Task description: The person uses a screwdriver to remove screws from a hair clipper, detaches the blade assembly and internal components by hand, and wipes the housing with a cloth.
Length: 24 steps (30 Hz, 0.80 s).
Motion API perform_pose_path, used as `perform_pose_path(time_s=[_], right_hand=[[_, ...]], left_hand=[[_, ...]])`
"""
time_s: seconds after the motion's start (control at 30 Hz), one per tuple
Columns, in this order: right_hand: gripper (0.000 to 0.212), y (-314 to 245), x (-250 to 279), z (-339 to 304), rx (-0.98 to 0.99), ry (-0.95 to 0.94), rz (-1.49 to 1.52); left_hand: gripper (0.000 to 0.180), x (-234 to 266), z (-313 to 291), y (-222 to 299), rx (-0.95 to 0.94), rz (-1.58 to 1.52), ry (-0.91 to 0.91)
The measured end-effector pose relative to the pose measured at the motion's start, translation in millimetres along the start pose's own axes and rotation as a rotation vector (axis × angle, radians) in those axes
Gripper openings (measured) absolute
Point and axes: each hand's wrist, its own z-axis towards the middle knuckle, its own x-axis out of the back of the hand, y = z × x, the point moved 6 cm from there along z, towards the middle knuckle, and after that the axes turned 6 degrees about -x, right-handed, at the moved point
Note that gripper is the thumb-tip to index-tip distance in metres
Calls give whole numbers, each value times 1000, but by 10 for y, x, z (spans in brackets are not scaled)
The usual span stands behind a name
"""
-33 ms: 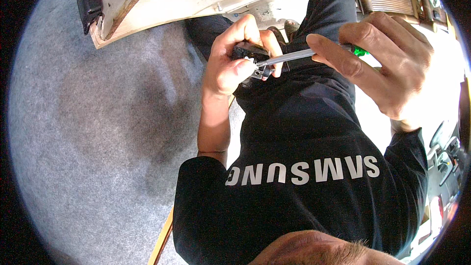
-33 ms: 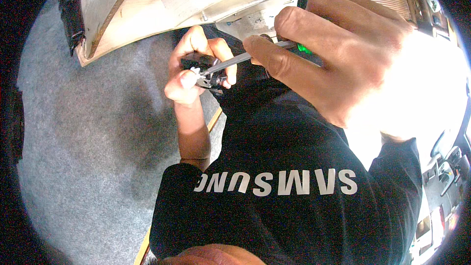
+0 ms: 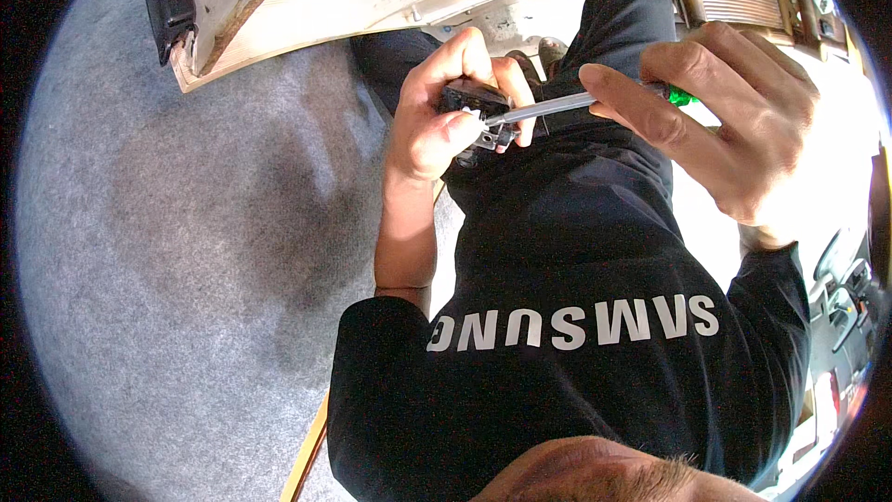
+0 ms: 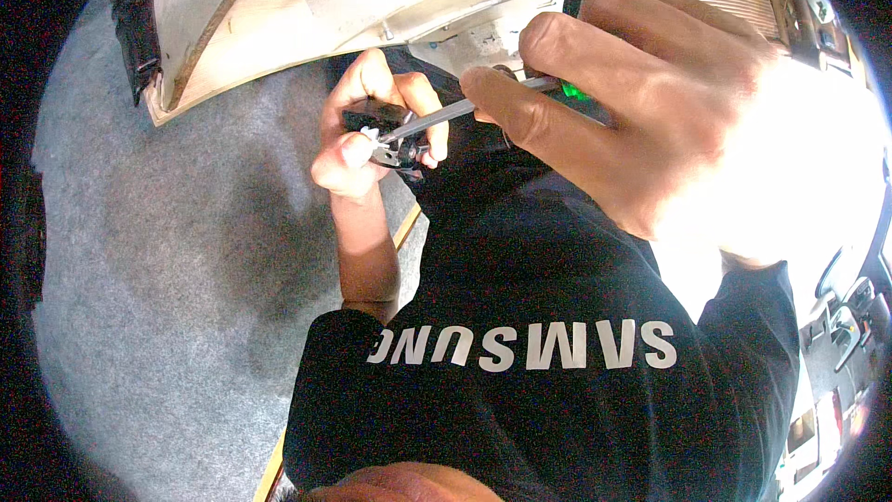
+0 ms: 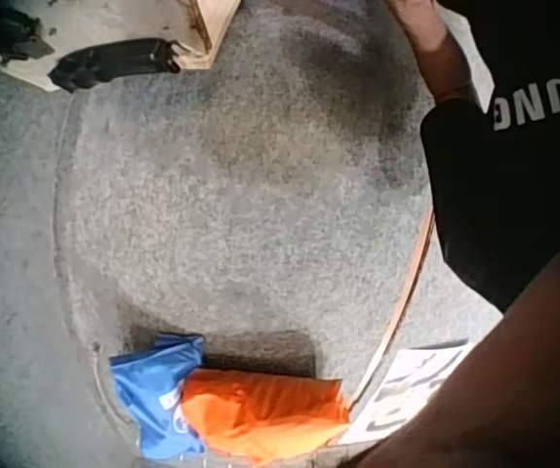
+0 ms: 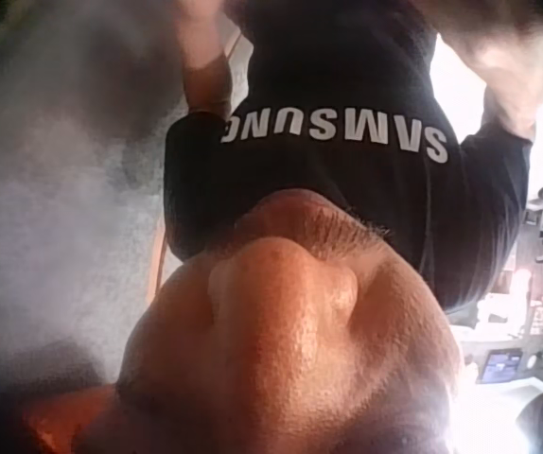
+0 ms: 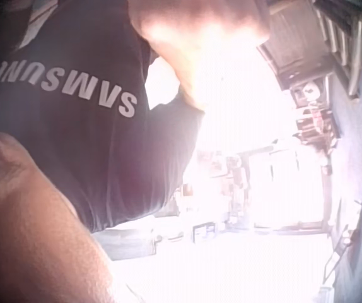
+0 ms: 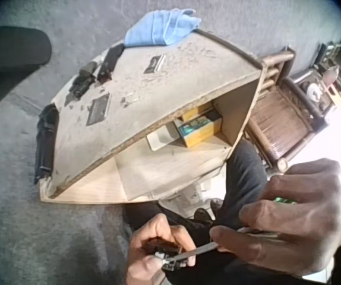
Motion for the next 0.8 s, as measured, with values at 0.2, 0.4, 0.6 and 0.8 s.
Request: perform_pose_path(time_s=[0.2,0.4,0.6,0.8], right_hand=[[44,7,-4,13,-20,-24,0],[42,13,-31,12,-77,-14,37],[42,33,-103,-26,-117,-28,91],[40,13,-121,-41,-199,0,99]], left_hand=[[45,-8,-5,6,6,105,27],[45,-29,12,18,12,64,-13],[46,-28,2,-34,12,-55,-31],[45,-15,5,-35,31,-2,-17]])
